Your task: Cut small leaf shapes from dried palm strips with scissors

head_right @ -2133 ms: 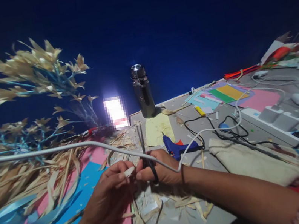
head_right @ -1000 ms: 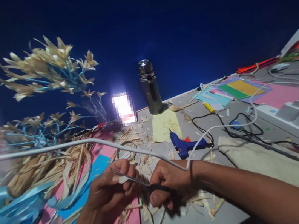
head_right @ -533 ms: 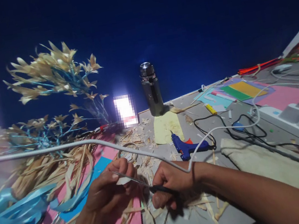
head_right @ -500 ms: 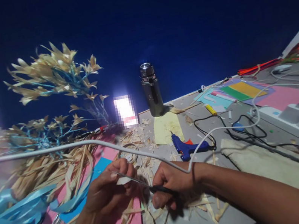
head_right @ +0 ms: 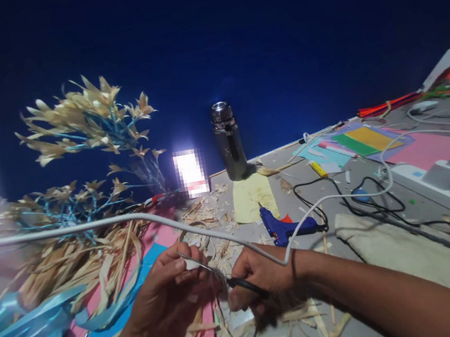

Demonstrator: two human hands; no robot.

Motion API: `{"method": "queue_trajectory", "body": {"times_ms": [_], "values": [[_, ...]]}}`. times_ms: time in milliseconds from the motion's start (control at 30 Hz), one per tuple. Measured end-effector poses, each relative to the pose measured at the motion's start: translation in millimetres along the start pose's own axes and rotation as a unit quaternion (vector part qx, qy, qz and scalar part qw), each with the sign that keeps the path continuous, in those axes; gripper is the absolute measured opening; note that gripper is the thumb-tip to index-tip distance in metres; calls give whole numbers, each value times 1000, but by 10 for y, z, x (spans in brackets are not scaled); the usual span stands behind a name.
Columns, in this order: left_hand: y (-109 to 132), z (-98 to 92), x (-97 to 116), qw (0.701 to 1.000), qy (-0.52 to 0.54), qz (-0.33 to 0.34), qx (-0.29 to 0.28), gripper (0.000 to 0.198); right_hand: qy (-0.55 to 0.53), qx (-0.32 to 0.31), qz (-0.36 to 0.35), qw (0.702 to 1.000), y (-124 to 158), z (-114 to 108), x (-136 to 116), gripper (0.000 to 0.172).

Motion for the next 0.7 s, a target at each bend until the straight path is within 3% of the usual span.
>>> {"method": "queue_trajectory", "body": {"times_ms": [300, 533, 700], "values": [[-8, -14, 27, 999, -6, 23, -21, 13, -5, 14, 28, 1000, -10, -7, 40, 39], [1, -8, -7, 1000, 11, -8, -8, 7, -39, -23, 30, 999, 7, 36, 30, 33], [-2, -12, -37, 999, 23, -22, 21, 16, -67, 19, -65, 995, -40, -23, -95, 33]]}}
Point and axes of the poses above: each hand's wrist, its own y-axis away from the middle knuckle, its own z-axis out of the palm, x = y × z, the point moved 7 cm from there along -y, towards the middle knuckle, and after that the axes turned 14 degrees about x, right-handed, at the moved point
